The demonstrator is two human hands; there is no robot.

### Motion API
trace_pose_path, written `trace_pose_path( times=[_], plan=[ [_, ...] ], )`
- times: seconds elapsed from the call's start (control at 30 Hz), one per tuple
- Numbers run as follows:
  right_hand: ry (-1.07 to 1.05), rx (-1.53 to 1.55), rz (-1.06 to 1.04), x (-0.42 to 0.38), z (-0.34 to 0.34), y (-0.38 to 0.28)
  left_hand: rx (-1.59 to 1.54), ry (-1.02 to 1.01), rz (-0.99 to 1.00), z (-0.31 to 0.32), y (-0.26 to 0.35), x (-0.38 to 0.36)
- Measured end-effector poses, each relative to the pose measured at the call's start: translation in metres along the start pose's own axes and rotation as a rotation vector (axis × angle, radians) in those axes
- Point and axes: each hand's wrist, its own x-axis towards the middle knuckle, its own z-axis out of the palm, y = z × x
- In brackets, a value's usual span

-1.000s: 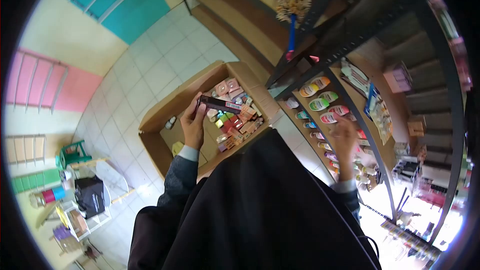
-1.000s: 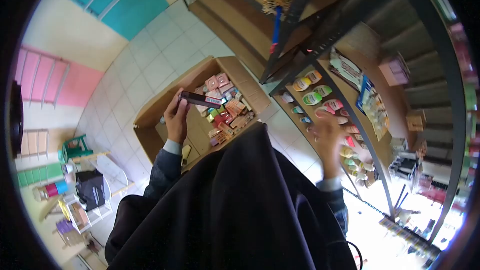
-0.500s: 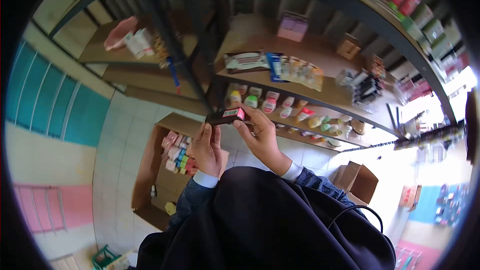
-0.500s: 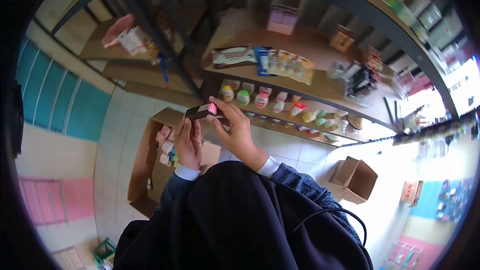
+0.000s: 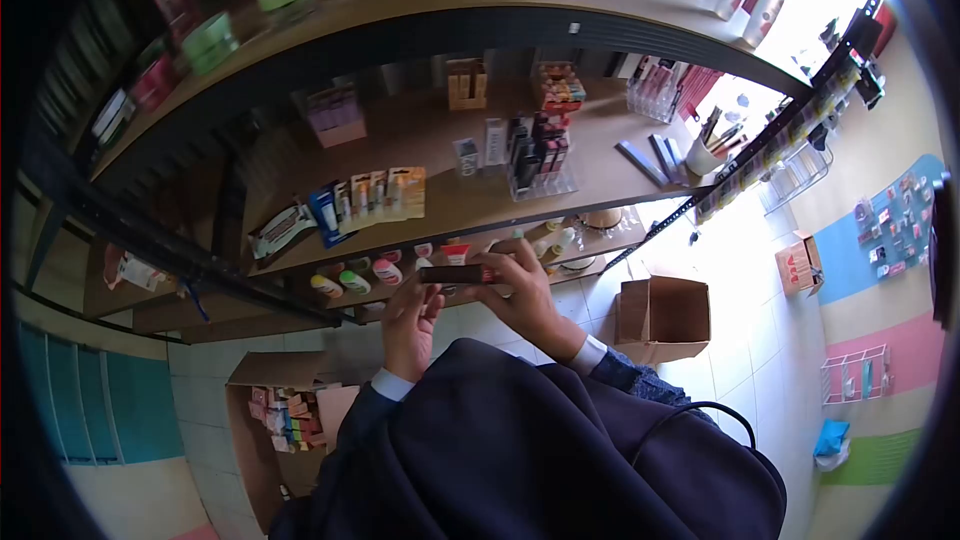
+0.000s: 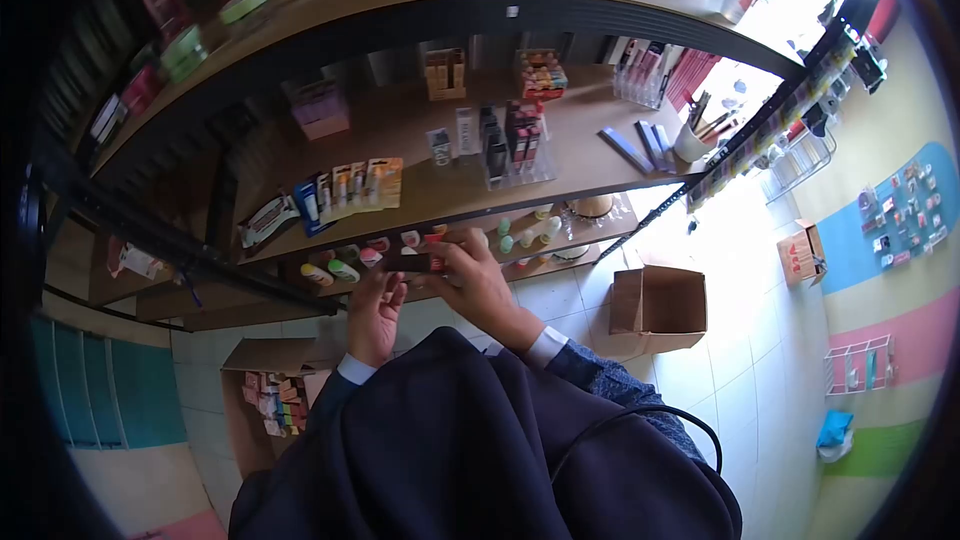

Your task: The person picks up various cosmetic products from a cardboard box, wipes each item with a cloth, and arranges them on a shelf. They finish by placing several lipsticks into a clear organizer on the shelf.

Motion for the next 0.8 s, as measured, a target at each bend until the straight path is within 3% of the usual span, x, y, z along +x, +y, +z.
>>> trace_pose_path(
  times=[0.03,0.07,0.17,0.2,0.33,0.43,0.5,0.57,0.67,0.8],
  plan=[
    [0.100,-0.044,-0.019,-0.002,-0.011,0.006,-0.003,-0.047,-0.040,0.013,-0.011,0.003],
    [0.087,0.052,0.121,-0.004,-0.022,0.009,0.005,-0.051,-0.089,0.023,-0.021,0.006],
    [0.211,0.163,0.257,-0.019,-0.040,0.036,0.054,-0.090,-0.125,0.042,-0.048,0.015],
    [0.124,0.033,0.241,-0.019,-0.055,0.038,0.055,-0.086,-0.123,0.050,-0.054,0.017],
    [0.079,0.016,0.105,-0.018,-0.081,0.052,0.077,-0.059,-0.126,0.065,-0.075,0.037],
    [0.082,0.041,0.102,-0.021,-0.091,0.069,0.190,-0.086,-0.148,0.078,-0.084,0.052],
    [0.154,-0.098,0.052,-0.023,-0.093,0.093,0.255,-0.114,-0.161,0.087,-0.089,0.051],
    [0.194,-0.075,0.062,-0.017,-0.094,0.107,0.387,-0.149,-0.053,0.092,-0.093,0.048],
    [0.256,-0.292,-0.057,-0.008,-0.091,0.143,0.474,-0.187,-0.142,0.076,-0.089,0.041],
    [0.154,-0.377,-0.048,-0.003,-0.080,0.175,0.542,-0.086,-0.116,0.043,-0.078,0.023]
  ],
)
